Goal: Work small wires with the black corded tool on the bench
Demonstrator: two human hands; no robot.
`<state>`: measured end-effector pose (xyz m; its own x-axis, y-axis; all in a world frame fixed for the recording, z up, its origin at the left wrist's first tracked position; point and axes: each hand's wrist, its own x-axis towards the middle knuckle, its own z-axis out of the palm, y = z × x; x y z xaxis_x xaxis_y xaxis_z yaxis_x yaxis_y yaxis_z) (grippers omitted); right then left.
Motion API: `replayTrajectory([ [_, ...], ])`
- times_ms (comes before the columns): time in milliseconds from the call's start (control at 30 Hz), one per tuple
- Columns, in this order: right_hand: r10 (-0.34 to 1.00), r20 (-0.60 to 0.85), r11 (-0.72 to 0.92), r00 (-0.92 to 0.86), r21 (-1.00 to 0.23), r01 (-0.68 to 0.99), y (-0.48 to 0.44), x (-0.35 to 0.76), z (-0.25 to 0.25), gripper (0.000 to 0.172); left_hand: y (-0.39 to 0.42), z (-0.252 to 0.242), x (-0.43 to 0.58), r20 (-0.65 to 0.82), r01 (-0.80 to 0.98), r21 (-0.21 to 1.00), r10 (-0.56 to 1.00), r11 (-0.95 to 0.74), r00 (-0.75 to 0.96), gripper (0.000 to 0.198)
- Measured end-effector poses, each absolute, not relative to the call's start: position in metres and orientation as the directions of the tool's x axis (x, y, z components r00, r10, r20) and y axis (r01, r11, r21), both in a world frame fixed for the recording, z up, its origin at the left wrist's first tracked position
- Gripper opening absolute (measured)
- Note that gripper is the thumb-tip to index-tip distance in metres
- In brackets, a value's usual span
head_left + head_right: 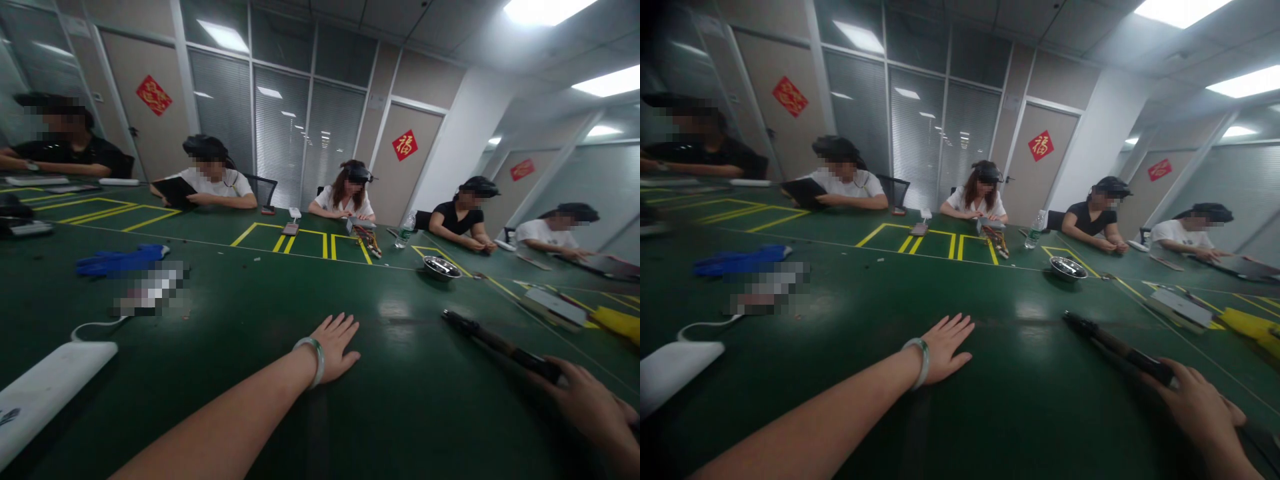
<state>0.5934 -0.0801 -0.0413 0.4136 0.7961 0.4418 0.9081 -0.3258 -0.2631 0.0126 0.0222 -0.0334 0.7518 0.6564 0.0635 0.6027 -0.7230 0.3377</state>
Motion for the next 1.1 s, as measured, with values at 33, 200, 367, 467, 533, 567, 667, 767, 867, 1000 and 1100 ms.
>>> replayTrajectory([
  [33,0.822,0.406,-0.318,0.399,-0.254,0.913,-0.076,0.585,-0.035,0.064,0.022,-0.033,0.013,0.072,0.606,0.334,0.660,-0.722,0.748,0.067],
  [200,0.900,0.321,-0.246,0.295,-0.186,0.951,-0.041,0.479,-0.011,0.059,0.019,-0.024,0.016,0.168,0.599,0.283,0.653,-0.749,0.738,0.075],
  [367,0.943,0.321,-0.003,0.087,-0.255,0.967,-0.004,0.323,-0.015,0.044,0.011,-0.010,0.019,0.336,0.610,0.206,0.641,-0.765,0.690,0.082],
  [467,0.945,0.322,0.154,-0.052,-0.302,0.941,0.006,0.236,-0.023,0.037,0.004,-0.001,0.020,0.434,0.666,0.189,0.670,-0.722,0.603,0.079],
  [533,0.935,0.317,0.264,-0.156,-0.331,0.906,0.009,0.189,-0.027,0.032,0.002,0.003,0.019,0.492,0.687,0.198,0.677,-0.699,0.547,0.076],
  [567,0.927,0.310,0.315,-0.211,-0.338,0.887,0.010,0.171,-0.029,0.030,0.002,0.004,0.018,0.517,0.691,0.205,0.676,-0.693,0.525,0.073],
  [667,0.894,0.290,0.429,-0.342,-0.332,0.840,0.008,0.142,-0.027,0.031,0.006,0.005,0.014,0.553,0.702,0.231,0.685,-0.673,0.475,0.065],
  [767,0.888,0.310,0.432,-0.341,-0.304,0.849,-0.004,0.151,-0.019,0.049,0.012,0.002,0.009,0.534,0.725,0.249,0.716,-0.641,0.450,0.054],
  [867,0.930,0.340,0.231,-0.141,-0.242,0.942,-0.024,0.180,-0.017,0.053,0.014,-0.001,0.007,0.490,0.721,0.251,0.727,-0.646,0.481,0.044],
  [1000,0.946,0.321,0.110,-0.037,-0.214,0.970,-0.042,0.206,-0.026,0.026,0.013,-0.002,0.009,0.393,0.683,0.209,0.699,-0.700,0.597,0.034],
  [1100,0.954,0.270,0.196,-0.131,-0.231,0.953,-0.038,0.215,-0.025,0.012,0.013,-0.002,0.010,0.357,0.696,0.159,0.698,-0.700,0.621,0.022],
])
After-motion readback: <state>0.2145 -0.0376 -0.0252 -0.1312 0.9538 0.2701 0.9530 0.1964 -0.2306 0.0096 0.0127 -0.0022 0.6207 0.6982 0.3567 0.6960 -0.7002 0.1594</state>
